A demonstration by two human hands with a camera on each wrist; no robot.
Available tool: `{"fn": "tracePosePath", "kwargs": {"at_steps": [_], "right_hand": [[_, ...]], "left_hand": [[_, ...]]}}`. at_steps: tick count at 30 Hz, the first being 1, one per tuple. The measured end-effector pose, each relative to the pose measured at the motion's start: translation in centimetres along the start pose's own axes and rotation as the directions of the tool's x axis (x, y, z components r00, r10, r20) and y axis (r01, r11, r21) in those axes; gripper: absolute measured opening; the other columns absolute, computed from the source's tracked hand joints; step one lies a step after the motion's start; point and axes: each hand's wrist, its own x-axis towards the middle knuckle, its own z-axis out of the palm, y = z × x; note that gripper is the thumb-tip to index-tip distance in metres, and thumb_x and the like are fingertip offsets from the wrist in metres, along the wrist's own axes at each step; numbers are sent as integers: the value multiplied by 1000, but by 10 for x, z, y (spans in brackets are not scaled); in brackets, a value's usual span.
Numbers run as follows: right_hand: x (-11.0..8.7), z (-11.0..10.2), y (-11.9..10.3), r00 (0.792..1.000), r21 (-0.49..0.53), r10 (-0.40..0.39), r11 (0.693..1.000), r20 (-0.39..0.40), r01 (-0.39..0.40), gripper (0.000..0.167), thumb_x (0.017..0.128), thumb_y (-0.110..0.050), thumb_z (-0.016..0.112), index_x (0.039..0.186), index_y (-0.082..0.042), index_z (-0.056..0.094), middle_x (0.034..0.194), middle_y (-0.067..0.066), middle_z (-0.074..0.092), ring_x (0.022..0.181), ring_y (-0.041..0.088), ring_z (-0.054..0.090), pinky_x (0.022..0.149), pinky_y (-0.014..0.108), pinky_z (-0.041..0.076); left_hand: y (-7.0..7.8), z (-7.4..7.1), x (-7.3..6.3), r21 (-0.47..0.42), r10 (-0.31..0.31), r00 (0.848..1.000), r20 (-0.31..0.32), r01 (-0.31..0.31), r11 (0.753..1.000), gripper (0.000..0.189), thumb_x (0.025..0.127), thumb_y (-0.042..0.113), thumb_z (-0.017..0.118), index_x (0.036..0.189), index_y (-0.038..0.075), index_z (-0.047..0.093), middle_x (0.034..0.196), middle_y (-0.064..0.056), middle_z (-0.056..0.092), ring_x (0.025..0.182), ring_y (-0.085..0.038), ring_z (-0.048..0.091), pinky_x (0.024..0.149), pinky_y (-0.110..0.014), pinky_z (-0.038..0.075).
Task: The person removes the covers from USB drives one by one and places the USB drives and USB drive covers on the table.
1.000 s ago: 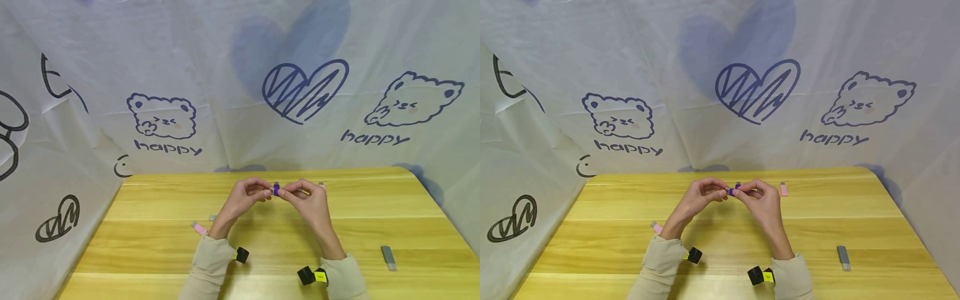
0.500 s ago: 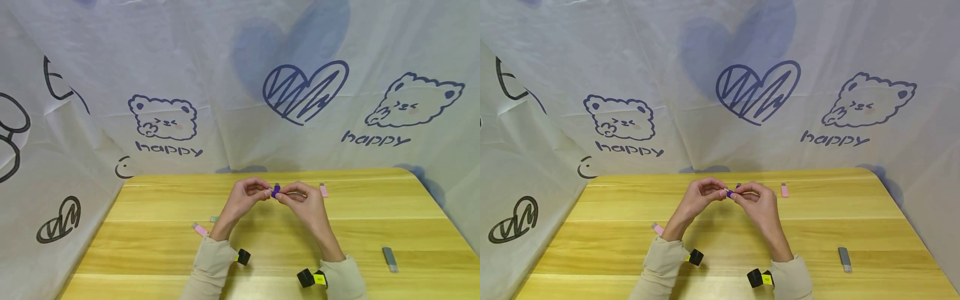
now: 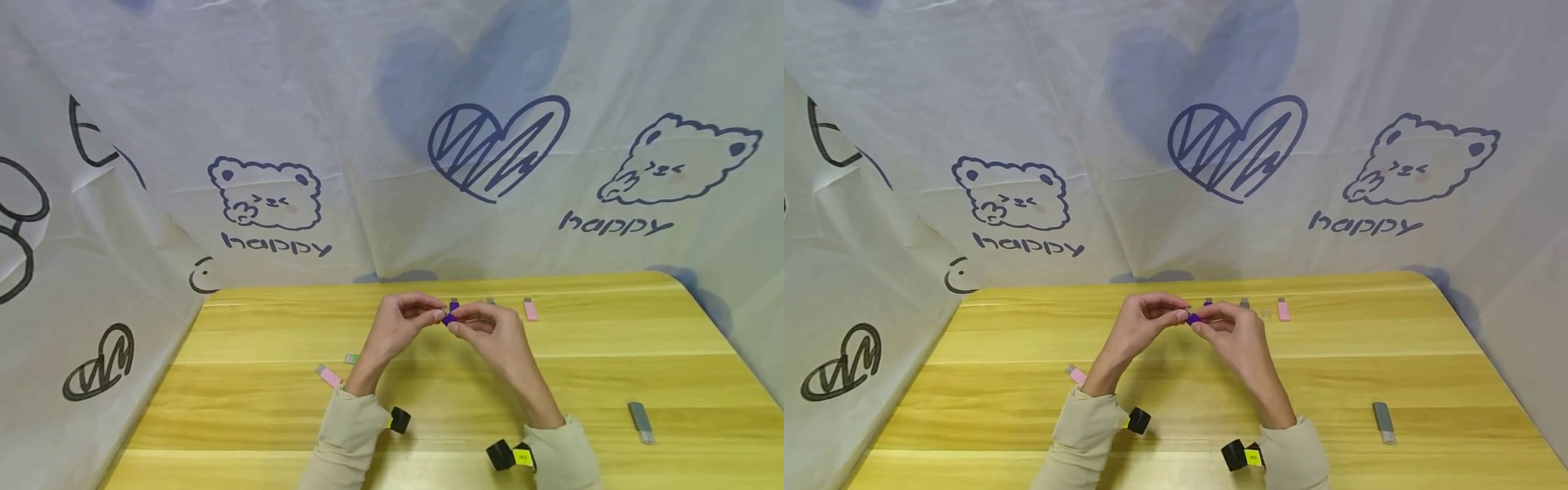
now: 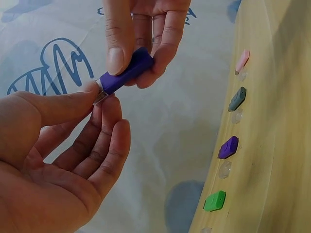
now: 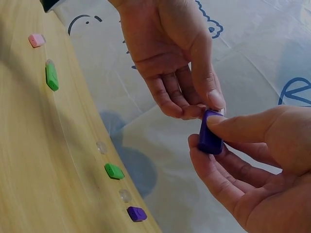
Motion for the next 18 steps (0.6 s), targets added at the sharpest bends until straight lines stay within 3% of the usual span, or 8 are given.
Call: {"fn": "tracePosePath", "kwargs": {"at_steps": [10,18], "right_hand": [[1,0,-1,999,20,24,999,31,-25,16,94,-5,75,108,1,74,108,16,71,95,29,75,81,30,61],[0,1,-3,997,36,58,998,48,-60,16,94,-7,75,108,1,73,110,16,71,95,28,75,82,31,61]], "left_hand": [[2,1,1,9,4,999,-37,-4,1000,12,93,7,76,101,-1,79,98,-15,77,87,-24,75,84,-44,60],[3,-1,-1,11,8,999,-53,-8,1000,13,92,8,78,101,-1,80,98,-14,77,87,-25,75,80,-33,61]]}}
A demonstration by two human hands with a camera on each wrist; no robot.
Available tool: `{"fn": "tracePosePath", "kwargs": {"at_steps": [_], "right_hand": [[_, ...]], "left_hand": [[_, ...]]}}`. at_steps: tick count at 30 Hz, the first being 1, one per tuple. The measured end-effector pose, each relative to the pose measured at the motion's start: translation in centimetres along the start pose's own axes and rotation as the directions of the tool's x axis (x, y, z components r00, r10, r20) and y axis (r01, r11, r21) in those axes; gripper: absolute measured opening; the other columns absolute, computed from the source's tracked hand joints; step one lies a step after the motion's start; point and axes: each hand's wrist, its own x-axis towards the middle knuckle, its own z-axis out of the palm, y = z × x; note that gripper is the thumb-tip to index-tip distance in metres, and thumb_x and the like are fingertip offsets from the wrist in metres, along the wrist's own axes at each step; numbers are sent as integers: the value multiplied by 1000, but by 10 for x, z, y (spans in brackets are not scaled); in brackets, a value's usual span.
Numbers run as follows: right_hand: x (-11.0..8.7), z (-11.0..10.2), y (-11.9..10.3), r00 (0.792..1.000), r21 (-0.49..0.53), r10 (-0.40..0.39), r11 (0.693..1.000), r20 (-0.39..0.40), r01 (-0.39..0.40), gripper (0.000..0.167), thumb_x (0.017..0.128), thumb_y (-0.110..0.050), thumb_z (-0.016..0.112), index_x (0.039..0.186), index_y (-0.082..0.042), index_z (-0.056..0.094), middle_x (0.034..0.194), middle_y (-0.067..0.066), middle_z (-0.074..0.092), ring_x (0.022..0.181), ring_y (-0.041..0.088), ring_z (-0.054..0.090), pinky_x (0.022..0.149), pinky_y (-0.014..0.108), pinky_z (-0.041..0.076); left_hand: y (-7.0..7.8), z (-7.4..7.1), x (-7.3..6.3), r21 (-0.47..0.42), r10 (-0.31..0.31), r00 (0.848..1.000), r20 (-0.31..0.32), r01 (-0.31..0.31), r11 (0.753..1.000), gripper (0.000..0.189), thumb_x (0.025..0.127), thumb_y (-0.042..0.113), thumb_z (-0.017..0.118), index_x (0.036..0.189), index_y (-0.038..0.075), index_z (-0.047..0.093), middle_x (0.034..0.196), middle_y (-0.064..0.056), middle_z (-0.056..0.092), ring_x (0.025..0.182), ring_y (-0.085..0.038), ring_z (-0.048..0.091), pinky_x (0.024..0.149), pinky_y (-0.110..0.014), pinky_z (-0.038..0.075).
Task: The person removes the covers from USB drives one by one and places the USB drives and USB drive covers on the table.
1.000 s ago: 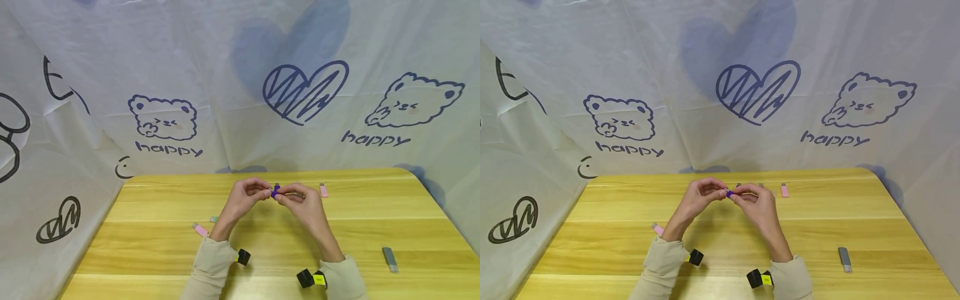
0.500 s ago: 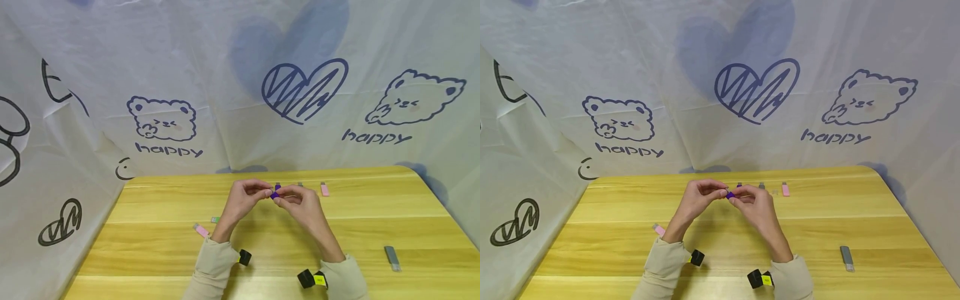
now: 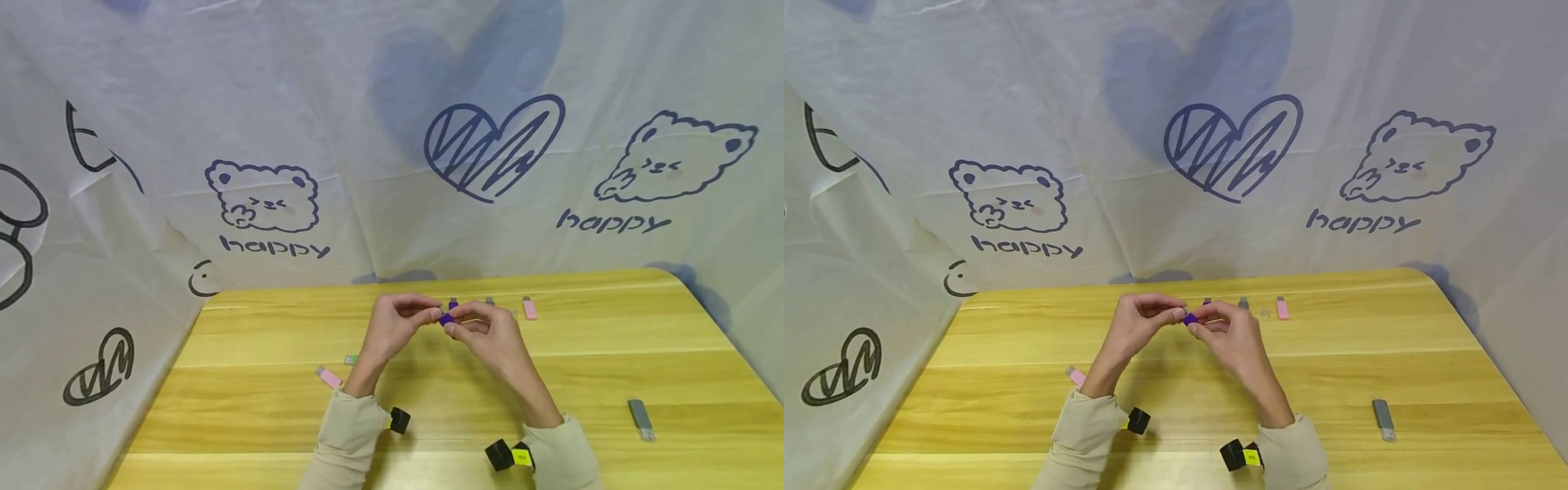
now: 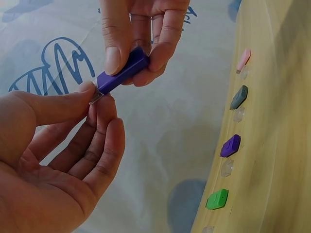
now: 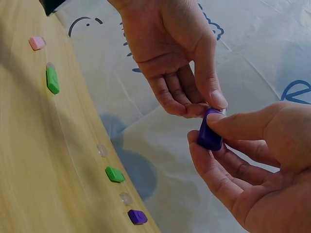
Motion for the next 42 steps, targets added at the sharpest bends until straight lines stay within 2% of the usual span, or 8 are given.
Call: {"fn": "tracePosePath", "kwargs": {"at_steps": [14,19,29,34,36,40,42], "right_hand": [[0,1,-1,1000,25,-21,999,8,21,14,93,-3,75,105,4,73,106,19,72,93,32,75,79,30,61],[0,1,-3,1000,26,-18,1000,14,18,13,92,-1,75,104,5,72,103,18,73,93,36,75,79,35,62],[-3,-1,-9,1000,26,-10,1000,11,10,16,92,-3,76,105,6,72,104,20,73,91,32,75,80,36,62],[-3,0,-9,1000,1,11,1000,17,-11,14,92,-3,76,104,5,72,102,18,74,89,31,75,78,35,62],[-3,-1,-9,1000,-32,23,999,16,-22,12,92,-2,76,102,4,73,101,16,74,87,29,75,75,33,62],[-4,-5,-6,998,-94,58,994,17,-56,8,92,-1,76,99,1,74,100,12,74,86,25,75,73,29,60],[-3,-7,-4,997,-99,76,992,15,-74,8,92,0,76,99,0,73,101,12,74,87,24,75,75,31,61]], "left_hand": [[-1,-3,0,-75,-22,1000,-3,22,997,11,92,6,78,99,-3,79,97,-14,77,82,-22,75,80,-37,61],[0,-3,0,-83,-35,999,-6,35,996,13,91,3,78,100,-7,78,97,-18,76,82,-25,75,80,-38,62],[3,1,0,-96,-81,996,-39,77,992,9,90,1,77,97,-5,79,94,-17,77,80,-23,74,79,-38,62],[1,-1,1,-110,-111,993,-29,107,988,12,91,2,78,99,-7,78,95,-17,77,82,-26,74,80,-35,61],[1,-5,1,-116,-120,991,-62,112,987,14,91,3,78,101,-7,78,95,-16,77,81,-22,74,79,-33,61],[2,-17,0,-132,-103,979,-178,81,988,12,91,0,77,100,-8,77,93,-16,77,75,-16,73,78,-36,62],[3,-22,1,-135,-85,978,-189,60,989,11,91,-1,76,101,-8,76,93,-17,76,75,-16,73,79,-40,62]]}}
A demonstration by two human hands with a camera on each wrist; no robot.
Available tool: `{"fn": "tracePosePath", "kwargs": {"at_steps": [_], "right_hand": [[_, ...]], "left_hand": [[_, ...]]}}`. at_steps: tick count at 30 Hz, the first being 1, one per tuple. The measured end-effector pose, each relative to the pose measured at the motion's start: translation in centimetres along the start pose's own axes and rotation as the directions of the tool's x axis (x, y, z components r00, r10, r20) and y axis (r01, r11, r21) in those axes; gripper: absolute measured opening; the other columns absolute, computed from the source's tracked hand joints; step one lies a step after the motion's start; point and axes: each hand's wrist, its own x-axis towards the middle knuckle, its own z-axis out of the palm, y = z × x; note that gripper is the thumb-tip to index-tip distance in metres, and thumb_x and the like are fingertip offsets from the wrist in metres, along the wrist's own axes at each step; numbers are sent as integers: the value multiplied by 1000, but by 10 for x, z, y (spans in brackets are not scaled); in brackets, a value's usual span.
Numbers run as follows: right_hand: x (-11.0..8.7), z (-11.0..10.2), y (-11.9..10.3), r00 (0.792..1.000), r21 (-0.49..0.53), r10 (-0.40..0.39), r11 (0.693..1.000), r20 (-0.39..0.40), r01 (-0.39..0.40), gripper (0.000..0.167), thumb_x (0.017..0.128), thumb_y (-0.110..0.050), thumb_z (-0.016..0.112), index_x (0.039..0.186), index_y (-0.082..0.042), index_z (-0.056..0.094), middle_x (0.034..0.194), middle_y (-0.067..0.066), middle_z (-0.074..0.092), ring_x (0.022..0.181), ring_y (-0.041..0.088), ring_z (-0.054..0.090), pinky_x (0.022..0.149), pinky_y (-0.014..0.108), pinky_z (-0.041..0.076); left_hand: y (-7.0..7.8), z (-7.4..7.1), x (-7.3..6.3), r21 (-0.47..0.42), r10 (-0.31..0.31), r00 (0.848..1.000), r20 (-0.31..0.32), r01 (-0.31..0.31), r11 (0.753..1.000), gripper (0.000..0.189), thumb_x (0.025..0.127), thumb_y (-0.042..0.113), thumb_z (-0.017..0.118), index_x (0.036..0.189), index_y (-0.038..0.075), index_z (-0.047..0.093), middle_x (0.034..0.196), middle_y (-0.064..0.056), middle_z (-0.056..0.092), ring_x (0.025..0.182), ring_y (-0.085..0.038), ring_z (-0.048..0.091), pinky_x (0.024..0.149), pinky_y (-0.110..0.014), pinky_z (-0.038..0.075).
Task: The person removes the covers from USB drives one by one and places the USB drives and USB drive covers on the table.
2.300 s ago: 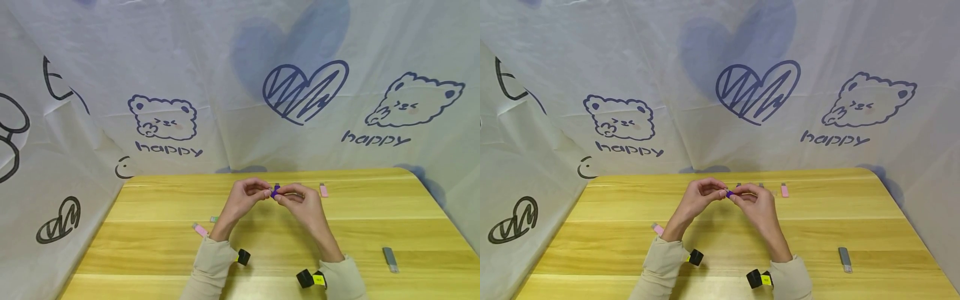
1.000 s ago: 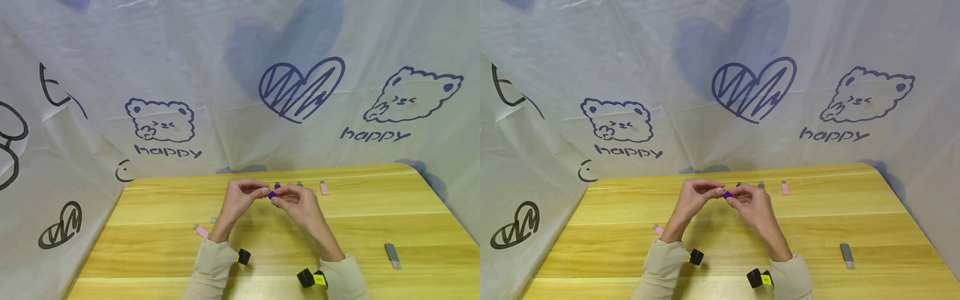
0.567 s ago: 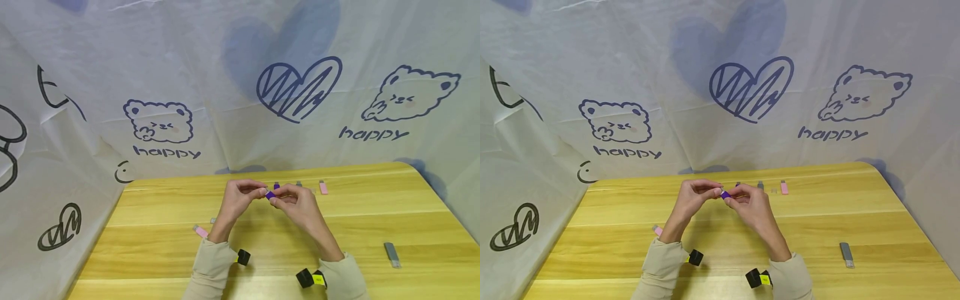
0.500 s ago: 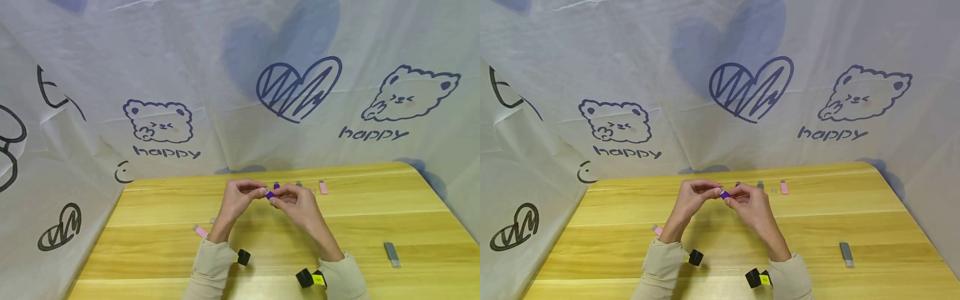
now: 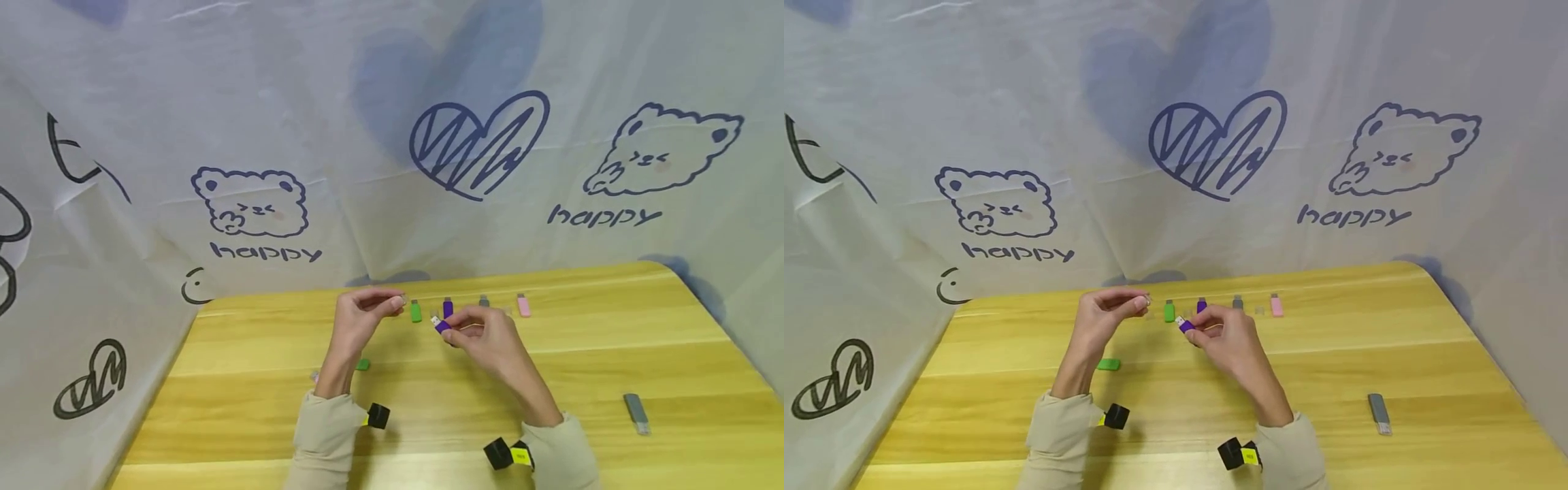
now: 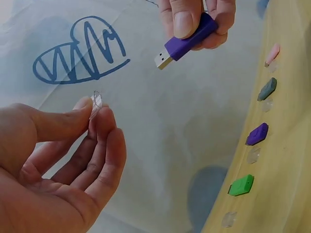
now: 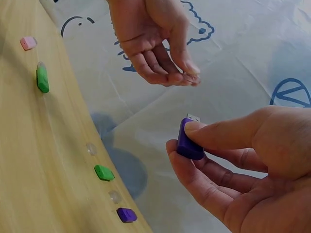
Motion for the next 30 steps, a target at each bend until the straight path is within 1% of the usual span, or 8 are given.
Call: {"fn": "tracePosePath", "kwargs": {"at_steps": [4,6,12,13,16,21,24,30], "right_hand": [[0,-1,1,1000,1,3,1000,7,-3,8,92,1,75,100,0,73,102,13,73,88,25,75,77,34,61],[0,-1,1,1000,1,-5,1000,13,5,10,92,1,75,102,0,72,102,13,73,89,26,74,76,33,61],[0,1,1,999,-13,-33,999,10,33,21,94,0,72,115,3,72,101,13,70,90,29,74,74,30,61],[1,1,1,999,-17,-36,999,4,36,21,95,0,72,115,3,72,101,14,71,90,30,74,74,30,61],[4,3,2,999,-28,-42,999,-19,41,18,94,1,72,112,3,74,101,14,72,89,31,75,74,30,61],[8,7,5,998,-64,-47,997,-41,44,14,91,0,76,105,2,74,97,12,74,88,28,74,76,32,61],[12,11,9,998,-81,-42,996,-43,38,13,91,-2,77,103,2,74,94,11,75,86,26,74,77,32,61],[20,22,18,999,-37,-28,999,-38,26,10,91,-1,77,99,4,73,100,17,73,86,29,74,74,33,61]], "left_hand": [[0,-3,2,7,3,997,81,-4,1000,15,93,3,75,105,-7,75,98,-17,76,81,-18,73,83,-42,61],[1,-3,2,14,5,995,103,-7,1000,16,94,3,74,106,-7,75,99,-17,76,82,-18,73,83,-40,61],[2,-10,4,38,13,996,85,-16,999,13,94,1,73,105,-6,75,97,-17,75,84,-24,72,78,-34,61],[2,-12,4,42,14,997,82,-17,999,12,94,0,72,105,-6,74,97,-17,75,86,-27,72,78,-32,61],[3,-16,5,47,14,997,80,-18,999,13,95,1,72,105,-6,74,97,-16,75,88,-30,72,78,-31,61],[5,-21,4,59,-10,996,85,5,998,12,95,2,73,105,-5,74,97,-15,75,85,-26,73,81,-36,61],[7,-25,4,65,-19,997,76,14,998,12,95,1,73,104,-5,74,97,-16,75,84,-23,73,82,-36,61],[4,-31,4,63,-24,998,61,20,998,11,95,-2,71,104,-7,73,97,-16,75,82,-17,71,81,-31,61]]}}
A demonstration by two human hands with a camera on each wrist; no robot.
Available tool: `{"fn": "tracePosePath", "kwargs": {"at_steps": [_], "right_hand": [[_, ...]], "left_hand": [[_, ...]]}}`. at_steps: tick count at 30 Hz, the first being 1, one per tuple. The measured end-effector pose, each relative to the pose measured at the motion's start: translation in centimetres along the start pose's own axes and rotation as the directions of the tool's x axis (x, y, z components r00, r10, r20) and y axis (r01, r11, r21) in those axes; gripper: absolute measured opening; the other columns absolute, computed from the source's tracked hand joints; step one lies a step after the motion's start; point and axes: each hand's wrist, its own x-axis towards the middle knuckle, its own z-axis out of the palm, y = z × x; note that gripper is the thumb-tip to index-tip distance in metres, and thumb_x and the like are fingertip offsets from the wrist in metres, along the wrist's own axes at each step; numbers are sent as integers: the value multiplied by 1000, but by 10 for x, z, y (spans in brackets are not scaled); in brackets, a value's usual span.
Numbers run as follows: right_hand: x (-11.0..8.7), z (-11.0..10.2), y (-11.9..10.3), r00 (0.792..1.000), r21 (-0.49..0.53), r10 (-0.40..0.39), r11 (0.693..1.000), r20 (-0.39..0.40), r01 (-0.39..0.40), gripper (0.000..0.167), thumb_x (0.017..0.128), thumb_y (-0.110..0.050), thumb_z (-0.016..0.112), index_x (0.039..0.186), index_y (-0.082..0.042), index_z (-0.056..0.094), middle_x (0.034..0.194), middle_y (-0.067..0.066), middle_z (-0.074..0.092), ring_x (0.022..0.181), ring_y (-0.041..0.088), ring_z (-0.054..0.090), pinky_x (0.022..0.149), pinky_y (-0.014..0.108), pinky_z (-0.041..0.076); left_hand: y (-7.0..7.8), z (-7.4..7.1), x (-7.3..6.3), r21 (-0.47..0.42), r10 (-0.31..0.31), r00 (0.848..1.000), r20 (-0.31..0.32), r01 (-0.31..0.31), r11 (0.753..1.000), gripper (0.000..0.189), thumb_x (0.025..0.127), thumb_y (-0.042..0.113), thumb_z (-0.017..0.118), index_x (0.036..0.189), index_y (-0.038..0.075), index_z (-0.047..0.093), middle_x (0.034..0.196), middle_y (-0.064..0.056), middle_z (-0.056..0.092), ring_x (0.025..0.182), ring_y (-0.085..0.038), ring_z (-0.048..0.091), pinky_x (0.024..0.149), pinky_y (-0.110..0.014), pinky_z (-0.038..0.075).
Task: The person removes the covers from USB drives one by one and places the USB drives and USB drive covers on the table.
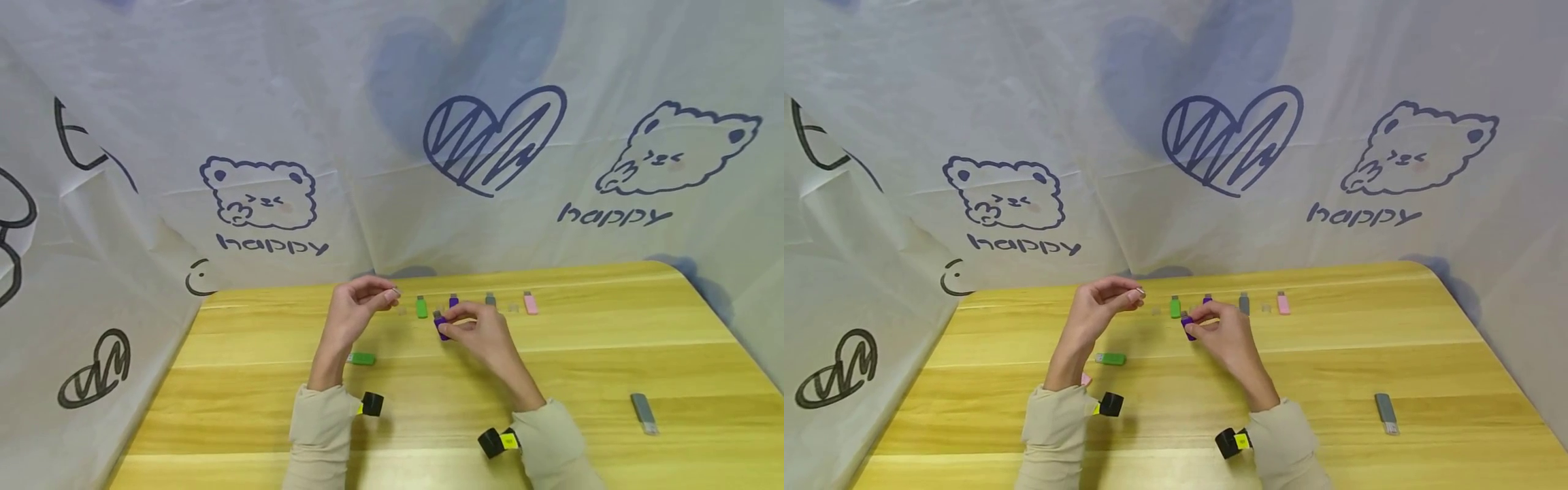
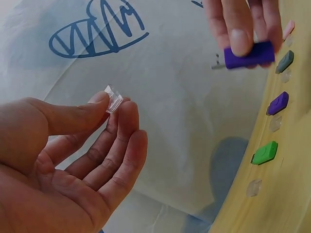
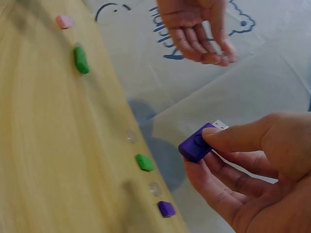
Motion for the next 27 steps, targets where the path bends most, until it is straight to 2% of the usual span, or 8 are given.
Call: {"fn": "tracePosePath", "kwargs": {"at_steps": [5,9,12,16,20,22,24,27], "right_hand": [[11,15,9,998,-28,43,999,-36,-44,9,88,-1,79,95,2,75,100,15,73,82,25,74,72,32,61],[18,25,12,995,-89,84,992,-61,-89,9,86,-4,81,92,1,76,91,10,75,77,21,72,67,32,59],[21,30,13,991,-134,121,983,-60,-128,8,86,-6,82,88,-1,77,82,6,75,74,19,71,66,32,58],[25,35,14,988,-227,148,961,-54,-156,9,84,-10,85,83,-4,78,78,3,73,73,17,68,67,32,56],[27,40,14,987,-301,155,940,-45,-161,12,84,-13,86,79,-6,79,77,2,73,73,18,67,69,37,57],[27,42,15,987,-324,155,933,-41,-160,13,85,-15,86,78,-7,79,76,2,74,72,18,67,76,42,57],[27,45,15,986,-334,162,928,-37,-165,14,85,-16,85,77,-7,79,75,2,74,70,19,67,78,45,57],[27,48,15,985,-348,167,922,-38,-170,15,86,-17,85,77,-7,79,74,1,73,69,18,67,75,43,58]], "left_hand": [[-3,-1,1,27,-16,1000,9,16,1000,11,95,-2,71,104,-7,73,99,-16,75,83,-17,71,81,-33,61],[-3,-2,0,22,-22,1000,-4,22,1000,11,95,-1,71,104,-6,74,100,-16,75,84,-18,72,87,-44,60],[-3,-3,1,1,-11,1000,-13,11,1000,11,95,-1,71,104,-7,74,100,-17,75,84,-18,72,87,-43,60],[-4,-4,1,-18,-3,1000,-28,3,1000,12,95,-1,72,104,-7,74,100,-17,75,84,-18,72,82,-32,61],[-5,-5,2,-26,-8,999,-31,7,1000,12,95,-1,72,104,-7,74,100,-17,75,83,-18,72,81,-31,61],[-5,-5,2,-25,-12,1000,-23,12,1000,12,95,-2,71,105,-7,73,100,-17,75,83,-18,71,81,-32,61],[-6,-6,2,-18,-14,1000,-12,14,1000,12,95,-2,71,105,-8,73,100,-17,74,83,-17,71,81,-32,61],[-8,-7,2,-10,-17,1000,1,17,1000,11,96,-2,70,105,-7,73,99,-17,74,82,-17,70,81,-31,61]]}}
